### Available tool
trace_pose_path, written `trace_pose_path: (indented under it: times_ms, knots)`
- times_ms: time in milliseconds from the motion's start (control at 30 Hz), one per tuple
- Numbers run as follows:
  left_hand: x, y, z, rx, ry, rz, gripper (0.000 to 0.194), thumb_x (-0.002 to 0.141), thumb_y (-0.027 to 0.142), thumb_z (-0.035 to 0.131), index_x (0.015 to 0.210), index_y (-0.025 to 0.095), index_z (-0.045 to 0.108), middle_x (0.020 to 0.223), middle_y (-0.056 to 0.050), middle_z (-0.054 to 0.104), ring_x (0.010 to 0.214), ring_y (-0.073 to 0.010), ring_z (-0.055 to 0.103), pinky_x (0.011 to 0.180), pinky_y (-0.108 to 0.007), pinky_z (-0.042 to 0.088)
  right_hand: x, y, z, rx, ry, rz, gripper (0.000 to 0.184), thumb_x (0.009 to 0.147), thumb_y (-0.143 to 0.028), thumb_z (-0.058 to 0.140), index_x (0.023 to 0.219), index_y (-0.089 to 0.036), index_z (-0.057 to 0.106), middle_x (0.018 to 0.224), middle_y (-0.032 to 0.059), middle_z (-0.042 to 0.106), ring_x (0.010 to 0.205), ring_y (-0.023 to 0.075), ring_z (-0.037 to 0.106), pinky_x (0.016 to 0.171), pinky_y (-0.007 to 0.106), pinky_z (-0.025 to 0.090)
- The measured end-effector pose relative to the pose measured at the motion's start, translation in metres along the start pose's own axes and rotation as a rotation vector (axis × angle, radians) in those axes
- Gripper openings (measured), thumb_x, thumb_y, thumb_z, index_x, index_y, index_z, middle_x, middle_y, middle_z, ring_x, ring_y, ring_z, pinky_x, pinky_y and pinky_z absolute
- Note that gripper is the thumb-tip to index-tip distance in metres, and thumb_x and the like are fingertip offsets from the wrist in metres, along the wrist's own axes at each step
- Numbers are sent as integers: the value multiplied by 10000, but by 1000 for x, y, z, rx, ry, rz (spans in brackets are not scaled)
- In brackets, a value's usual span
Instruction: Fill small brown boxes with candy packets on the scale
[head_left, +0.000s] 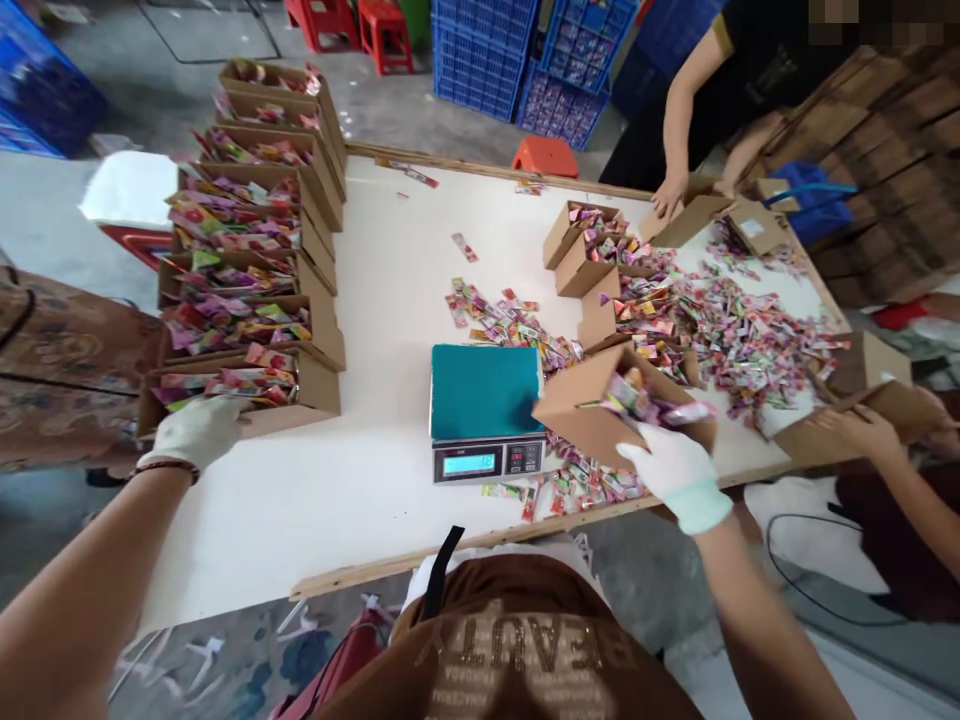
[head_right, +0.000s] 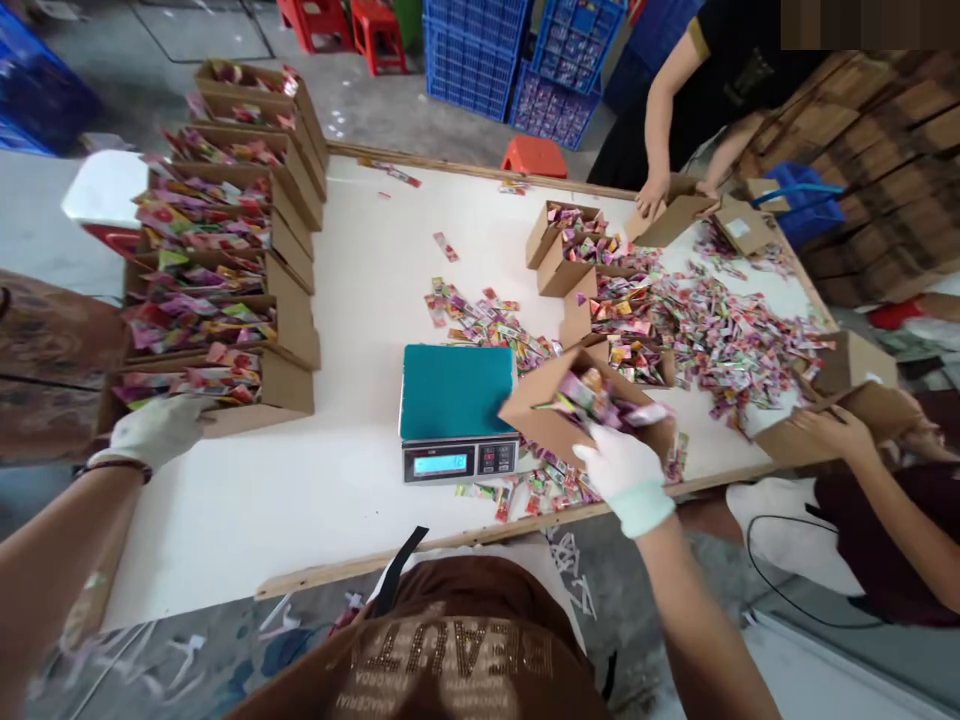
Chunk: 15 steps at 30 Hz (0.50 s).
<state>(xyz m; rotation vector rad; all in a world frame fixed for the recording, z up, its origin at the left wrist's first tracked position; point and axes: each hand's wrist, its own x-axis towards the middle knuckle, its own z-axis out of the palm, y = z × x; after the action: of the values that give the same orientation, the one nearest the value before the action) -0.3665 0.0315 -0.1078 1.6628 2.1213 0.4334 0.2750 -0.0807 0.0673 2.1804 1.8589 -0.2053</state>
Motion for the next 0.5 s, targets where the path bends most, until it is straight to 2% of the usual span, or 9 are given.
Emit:
trace_pose_path:
  times_ms: [67,100,200,267,300,367,433,500]
  knots:
    - [-2,-10,3,89,-82,-31,448,876,573,582,711,158,627,673,-92,612,746,-243,587,902,-558,556,16,-47,-5,2,49,-175,295,1011,-345,512,1105,-232,767,1062,141,806,984,284,758,764,342,518]
    - [-6,-12,5,129,-105,-46,436,829,578,591,702,162,622,672,-107,616,764,-262,585,926,-602,536,27,-72,-6,-5,48,-262,300,1025,-312,485,1102,-223,761,1117,153,797,1012,284,752,765,344,508]
    - [-33,-5,8,237,-43,4,407,760,575,597,840,181,657,926,-164,709,956,-350,616,1021,-680,462,58,-138,-3,-12,-46,-492,254,1004,-244,512,1082,-220,753,1102,130,793,945,288,754,715,359,482]
    - [-60,8,13,204,59,121,416,806,587,559,952,210,660,1147,-158,716,1081,-374,624,1064,-627,464,75,-163,2,-8,-90,-581,208,953,-186,565,1030,-217,757,1045,106,796,916,286,753,725,367,486]
    - [-75,17,17,132,104,179,423,836,603,543,992,227,655,1197,-141,713,1111,-366,632,1062,-577,487,80,-170,4,-3,-99,-603,187,928,-168,598,1011,-214,759,1033,104,795,916,286,752,743,372,496]
    - [-104,38,29,-92,133,227,442,861,642,553,1024,243,650,1170,-116,730,1097,-340,664,1015,-493,535,86,-170,6,26,-103,-639,189,892,-167,672,1049,-216,765,1091,111,790,966,284,750,803,382,526]
    - [-131,64,44,-295,107,191,460,854,656,585,1032,238,658,1129,-114,743,1051,-322,687,979,-464,557,86,-155,1,70,-99,-674,324,887,-217,735,1211,-237,741,1262,109,755,1105,280,729,906,385,550]
    - [-154,91,61,-416,67,136,471,860,635,597,1061,217,675,1159,-133,738,1013,-303,699,961,-446,565,82,-130,-7,171,-56,-700,451,926,-304,733,1369,-248,673,1421,104,681,1250,274,676,1029,398,540]
